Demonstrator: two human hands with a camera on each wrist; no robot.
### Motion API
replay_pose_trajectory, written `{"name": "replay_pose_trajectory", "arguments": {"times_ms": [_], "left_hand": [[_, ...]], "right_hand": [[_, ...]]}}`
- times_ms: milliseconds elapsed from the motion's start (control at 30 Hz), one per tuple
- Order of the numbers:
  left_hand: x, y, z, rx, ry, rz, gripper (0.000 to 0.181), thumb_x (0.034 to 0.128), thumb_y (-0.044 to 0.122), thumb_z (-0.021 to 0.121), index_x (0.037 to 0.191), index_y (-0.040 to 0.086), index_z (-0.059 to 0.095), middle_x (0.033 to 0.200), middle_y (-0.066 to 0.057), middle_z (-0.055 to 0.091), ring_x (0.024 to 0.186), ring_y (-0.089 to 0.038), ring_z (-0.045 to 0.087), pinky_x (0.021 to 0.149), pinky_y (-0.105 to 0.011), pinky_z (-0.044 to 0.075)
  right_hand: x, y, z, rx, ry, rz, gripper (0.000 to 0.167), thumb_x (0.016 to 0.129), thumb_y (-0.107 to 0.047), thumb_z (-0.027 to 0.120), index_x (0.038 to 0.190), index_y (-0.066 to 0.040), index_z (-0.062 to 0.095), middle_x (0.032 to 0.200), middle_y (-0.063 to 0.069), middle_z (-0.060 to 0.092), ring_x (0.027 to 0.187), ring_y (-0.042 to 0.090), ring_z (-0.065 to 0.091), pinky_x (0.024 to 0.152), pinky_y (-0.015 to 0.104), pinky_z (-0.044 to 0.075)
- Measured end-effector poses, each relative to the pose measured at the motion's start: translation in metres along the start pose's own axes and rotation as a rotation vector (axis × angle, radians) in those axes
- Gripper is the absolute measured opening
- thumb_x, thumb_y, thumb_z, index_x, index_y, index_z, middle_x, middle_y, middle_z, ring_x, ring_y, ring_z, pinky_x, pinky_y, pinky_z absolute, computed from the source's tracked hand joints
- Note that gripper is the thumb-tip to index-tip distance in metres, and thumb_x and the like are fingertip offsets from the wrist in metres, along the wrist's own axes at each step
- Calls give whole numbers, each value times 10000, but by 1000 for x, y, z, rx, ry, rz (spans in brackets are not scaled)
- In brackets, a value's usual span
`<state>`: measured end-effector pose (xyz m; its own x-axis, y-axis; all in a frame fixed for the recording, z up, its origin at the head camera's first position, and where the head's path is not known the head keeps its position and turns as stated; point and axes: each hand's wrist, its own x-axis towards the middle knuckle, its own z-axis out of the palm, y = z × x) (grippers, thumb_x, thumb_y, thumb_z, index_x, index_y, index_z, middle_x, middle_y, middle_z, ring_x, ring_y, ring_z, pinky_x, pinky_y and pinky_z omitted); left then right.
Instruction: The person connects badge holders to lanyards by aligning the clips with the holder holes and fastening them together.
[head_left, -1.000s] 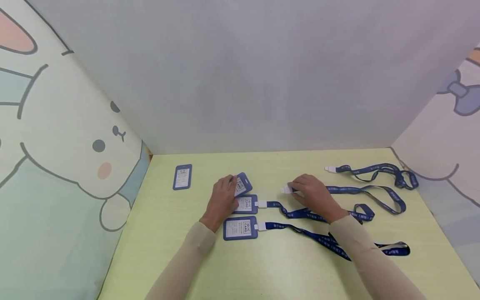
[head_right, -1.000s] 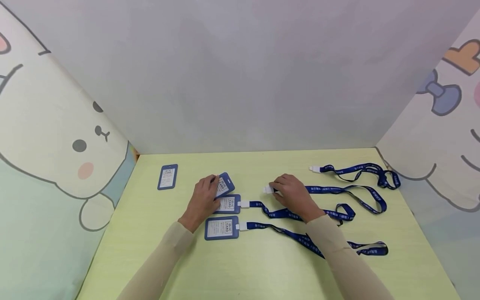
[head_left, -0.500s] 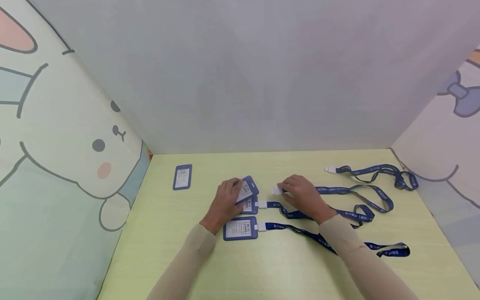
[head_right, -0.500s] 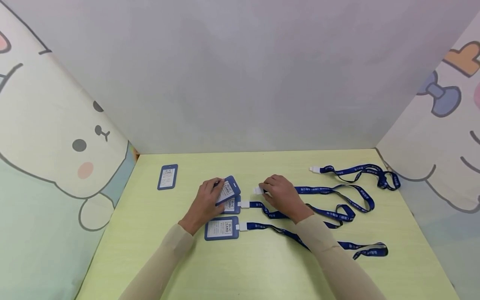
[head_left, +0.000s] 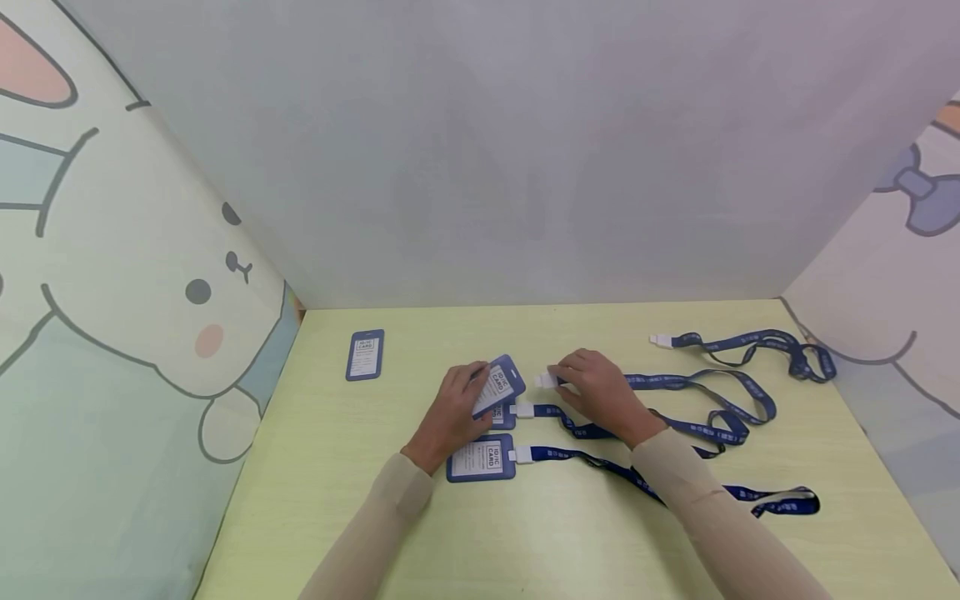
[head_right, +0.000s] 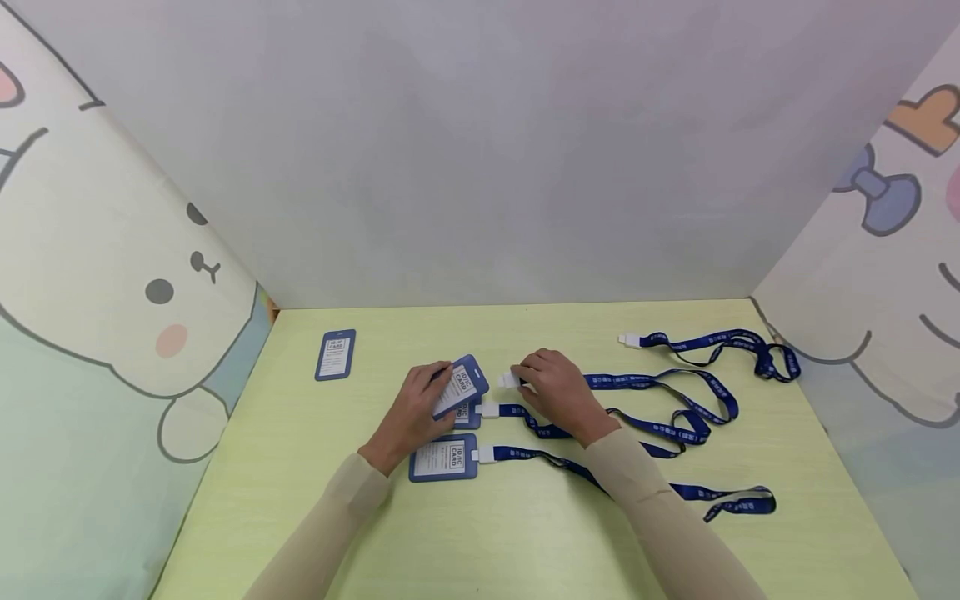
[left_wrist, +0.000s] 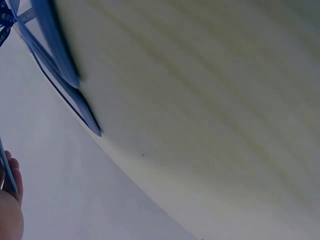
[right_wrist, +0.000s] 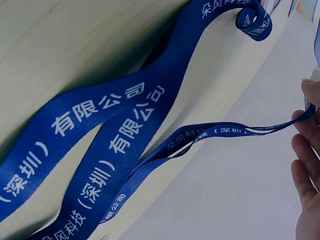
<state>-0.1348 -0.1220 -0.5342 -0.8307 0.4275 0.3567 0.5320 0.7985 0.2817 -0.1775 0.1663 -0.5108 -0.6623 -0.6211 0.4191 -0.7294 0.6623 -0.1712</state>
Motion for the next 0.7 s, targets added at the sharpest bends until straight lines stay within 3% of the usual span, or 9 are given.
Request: {"name": "replay_pose_trajectory", "arguments": {"times_ms": [700], "left_hand": [[0, 8, -2, 58, 10, 76, 726, 855, 214, 894, 1481, 21, 580, 1510, -146, 564, 1338, -301, 553, 1138, -383, 497]], "right_hand": [[5, -2, 0, -1, 35, -13, 396, 794, -108, 937, 1162, -52, 802, 1047, 73, 783, 998, 251, 722, 949, 421, 610]]}}
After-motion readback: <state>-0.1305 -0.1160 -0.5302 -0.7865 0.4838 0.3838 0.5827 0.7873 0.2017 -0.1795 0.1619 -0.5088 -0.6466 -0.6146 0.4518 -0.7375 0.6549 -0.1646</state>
